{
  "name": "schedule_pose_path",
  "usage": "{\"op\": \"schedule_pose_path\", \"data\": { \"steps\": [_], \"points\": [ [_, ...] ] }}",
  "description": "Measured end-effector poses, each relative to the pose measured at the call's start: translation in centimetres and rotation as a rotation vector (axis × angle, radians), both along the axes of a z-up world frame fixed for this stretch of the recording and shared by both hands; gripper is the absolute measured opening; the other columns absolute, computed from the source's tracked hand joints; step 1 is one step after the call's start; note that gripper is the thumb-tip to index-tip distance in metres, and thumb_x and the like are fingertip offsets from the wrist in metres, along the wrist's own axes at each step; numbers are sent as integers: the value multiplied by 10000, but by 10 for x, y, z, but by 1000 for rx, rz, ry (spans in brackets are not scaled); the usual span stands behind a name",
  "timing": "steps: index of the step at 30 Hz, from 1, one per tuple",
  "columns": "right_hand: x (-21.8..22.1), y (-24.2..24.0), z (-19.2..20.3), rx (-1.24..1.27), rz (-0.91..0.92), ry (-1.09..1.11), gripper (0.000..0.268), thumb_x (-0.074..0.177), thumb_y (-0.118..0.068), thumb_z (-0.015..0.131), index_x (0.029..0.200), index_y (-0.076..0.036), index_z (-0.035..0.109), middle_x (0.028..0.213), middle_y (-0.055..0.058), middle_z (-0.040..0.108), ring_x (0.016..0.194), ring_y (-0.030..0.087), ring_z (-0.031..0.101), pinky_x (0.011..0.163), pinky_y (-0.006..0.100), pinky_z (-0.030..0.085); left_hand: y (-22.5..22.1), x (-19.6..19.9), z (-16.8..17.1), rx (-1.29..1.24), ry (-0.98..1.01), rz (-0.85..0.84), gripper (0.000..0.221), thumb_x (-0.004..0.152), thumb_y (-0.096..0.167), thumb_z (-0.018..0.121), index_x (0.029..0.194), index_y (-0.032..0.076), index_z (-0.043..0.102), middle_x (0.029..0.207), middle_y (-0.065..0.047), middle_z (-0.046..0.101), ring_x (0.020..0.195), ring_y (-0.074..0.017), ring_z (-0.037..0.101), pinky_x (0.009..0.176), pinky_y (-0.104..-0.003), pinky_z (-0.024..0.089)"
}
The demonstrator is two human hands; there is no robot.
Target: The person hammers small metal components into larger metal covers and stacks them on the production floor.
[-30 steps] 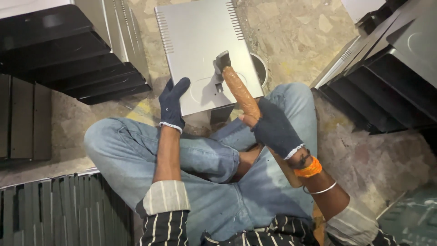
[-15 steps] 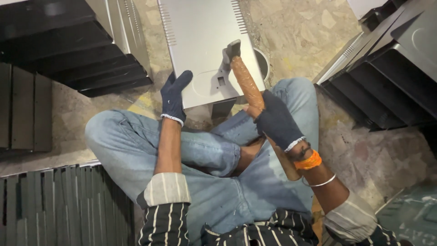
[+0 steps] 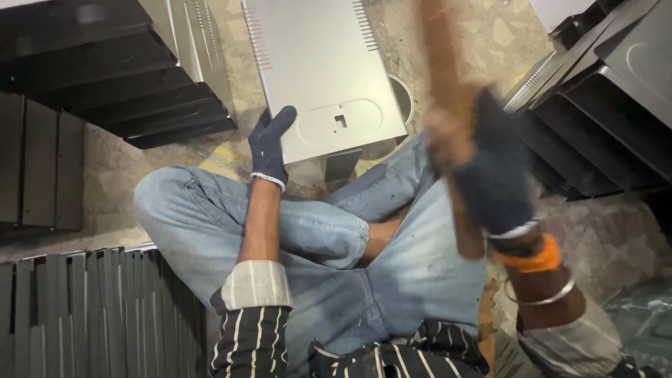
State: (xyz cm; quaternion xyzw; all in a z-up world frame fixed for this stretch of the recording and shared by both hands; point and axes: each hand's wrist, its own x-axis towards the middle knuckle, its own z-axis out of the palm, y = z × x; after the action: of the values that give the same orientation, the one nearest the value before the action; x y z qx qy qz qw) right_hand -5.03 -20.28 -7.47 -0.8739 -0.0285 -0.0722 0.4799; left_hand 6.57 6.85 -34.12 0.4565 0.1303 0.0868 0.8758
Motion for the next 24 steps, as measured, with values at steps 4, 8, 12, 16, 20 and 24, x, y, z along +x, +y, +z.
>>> {"op": "schedule_pose_path", "data": {
  "steps": [4, 8, 12, 16, 20, 24],
  "points": [
    [-3, 14, -7, -179, -29, -79, 286, 982, -296, 719, 986, -14, 674, 760, 132, 674, 645, 199, 654, 581, 300, 520, 0, -2, 8, -13, 20, -21, 513, 823, 122, 809, 1293, -36, 680, 1130, -72, 732, 959, -165, 690, 862, -287, 551],
    [0, -3, -123, -395, 112, -252, 378, 928, -286, 751, 1077, 47, 654, 943, 245, 676, 908, 378, 655, 791, 433, 503, -1, -2, 13, 10, 29, -23, 502, 832, 140, 806, 1283, -45, 689, 1131, -76, 735, 960, -163, 689, 862, -285, 548],
    [-4, 8, -97, -269, 218, 279, 397, 868, -363, 716, 955, 18, 650, 786, 214, 697, 764, 369, 721, 678, 444, 525, -1, -7, 16, 10, -2, -39, 500, 832, 150, 811, 1271, -58, 690, 1119, -86, 732, 947, -176, 682, 841, -301, 547],
    [-1, 3, -34, -349, 141, -136, 433, 919, -356, 786, 1058, 32, 651, 870, 206, 692, 817, 356, 687, 695, 443, 521, -8, -5, 19, 14, 6, -45, 493, 835, 155, 807, 1263, -61, 690, 1106, -92, 745, 932, -188, 691, 841, -298, 549],
    [-8, 11, -16, -294, 142, -458, 379, 1012, -287, 715, 1207, 24, 620, 1034, 163, 693, 954, 285, 698, 854, 408, 554, -1, -6, 13, -9, 13, -18, 506, 829, 137, 817, 1279, -54, 684, 1122, -76, 732, 959, -170, 680, 857, -290, 543],
    [-20, 31, -38, -449, -33, -518, 402, 955, -301, 733, 1123, 37, 594, 991, 243, 625, 948, 337, 620, 863, 424, 511, 0, -4, 14, -14, -2, -32, 488, 826, 136, 809, 1264, -40, 689, 1116, -69, 739, 963, -169, 688, 858, -289, 546]
  ]
}}
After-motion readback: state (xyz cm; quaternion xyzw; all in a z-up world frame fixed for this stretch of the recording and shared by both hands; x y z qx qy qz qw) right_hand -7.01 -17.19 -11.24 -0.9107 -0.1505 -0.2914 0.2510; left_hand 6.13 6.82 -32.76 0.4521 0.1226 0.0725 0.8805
